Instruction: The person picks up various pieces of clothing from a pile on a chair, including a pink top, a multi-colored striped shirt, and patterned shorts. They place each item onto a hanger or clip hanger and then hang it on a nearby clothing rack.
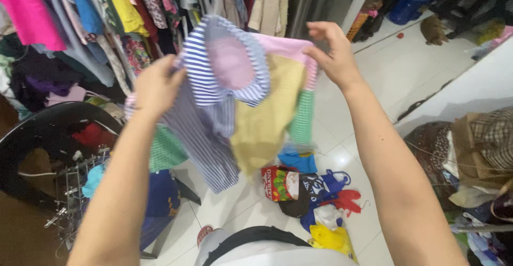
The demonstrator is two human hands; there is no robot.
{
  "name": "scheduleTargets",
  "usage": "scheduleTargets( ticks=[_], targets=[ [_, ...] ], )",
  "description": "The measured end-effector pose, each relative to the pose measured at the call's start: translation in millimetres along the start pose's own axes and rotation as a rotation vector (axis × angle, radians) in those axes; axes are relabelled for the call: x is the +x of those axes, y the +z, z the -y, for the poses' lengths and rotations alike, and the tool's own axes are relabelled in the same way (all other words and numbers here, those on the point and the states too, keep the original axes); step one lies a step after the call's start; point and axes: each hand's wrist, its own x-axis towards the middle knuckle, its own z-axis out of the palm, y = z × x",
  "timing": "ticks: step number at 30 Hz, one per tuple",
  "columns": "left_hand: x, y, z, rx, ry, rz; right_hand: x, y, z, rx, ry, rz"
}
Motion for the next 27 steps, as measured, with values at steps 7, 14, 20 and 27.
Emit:
scheduleTargets(
  ticks=[7, 14, 20, 27],
  targets=[
    [5.1, -31.6, 32.7, -0.027, 0.017, 0.067, -69.1, 49.2, -66.1, 0.455, 0.506, 0.293],
    [2.5, -61.6, 54.1, -0.048, 0.113, 0.178, -33.1, -32.9, -107.4, 0.173, 0.567, 0.312],
    [-0.4, -50.6, 33.5, -0.050, -0.025, 0.059, 7.6, -7.4, -43.7, -0.304, 0.307, 0.302],
    [29.1, -38.3, 34.9, 0.043, 0.133, -0.071, 41.8, 25.3, 41.7, -0.157, -0.107, 0.285]
  ],
)
